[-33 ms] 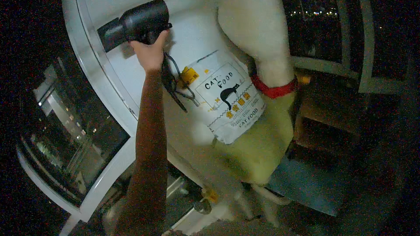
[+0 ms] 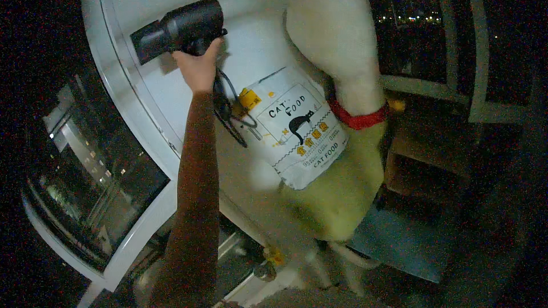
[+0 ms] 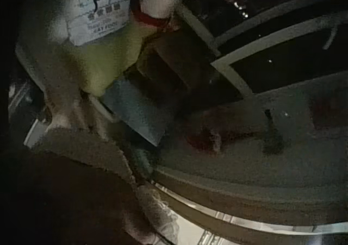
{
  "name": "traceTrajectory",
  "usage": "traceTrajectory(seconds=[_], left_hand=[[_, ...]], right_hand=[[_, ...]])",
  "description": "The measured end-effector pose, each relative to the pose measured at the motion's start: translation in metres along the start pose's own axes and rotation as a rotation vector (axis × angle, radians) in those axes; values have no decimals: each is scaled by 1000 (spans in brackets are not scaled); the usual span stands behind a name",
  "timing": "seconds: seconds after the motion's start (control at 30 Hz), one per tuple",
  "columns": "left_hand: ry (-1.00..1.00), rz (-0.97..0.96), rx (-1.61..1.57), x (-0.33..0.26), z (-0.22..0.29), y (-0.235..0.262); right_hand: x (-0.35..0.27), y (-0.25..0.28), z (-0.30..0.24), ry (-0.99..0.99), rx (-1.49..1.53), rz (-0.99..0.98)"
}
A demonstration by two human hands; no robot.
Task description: The person retrieves a black wall hanger from a bathroom cabinet, sticks it to the wall, and mounts a hair dryer on it. They then move the hair dryer to a balcony area and place it on a cushioned surface.
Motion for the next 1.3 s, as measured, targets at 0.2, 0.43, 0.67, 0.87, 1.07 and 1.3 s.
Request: traceTrajectory(seconds=[0.2,0.43,0.67,0.87,1.07,1.3], left_hand=[[197,-162,131,15,-30,-29],[191,-26,290,9,-25,-35],[265,-1,336,9,-34,-34],[-19,73,-101,20,-53,-38],[-30,195,-159,18,-50,-39],[-105,114,-264,17,-35,-36]], right_hand=[[39,4,-52,65,-65,-26],[69,16,-84,120,-105,-89],[85,23,-89,145,-138,-174],[96,30,-87,126,-157,-240],[98,37,-86,131,-153,-251],[92,37,-85,133,-149,-261]])
Point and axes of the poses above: each hand's wrist, its own x-axis towards the middle knuckle, its own y-axis out of the back of the hand, z = x × y, the point moved 8 cm from there along x, towards the middle knuckle, and after that the axes turned 12 degrees about -z, right-handed, at the moved point
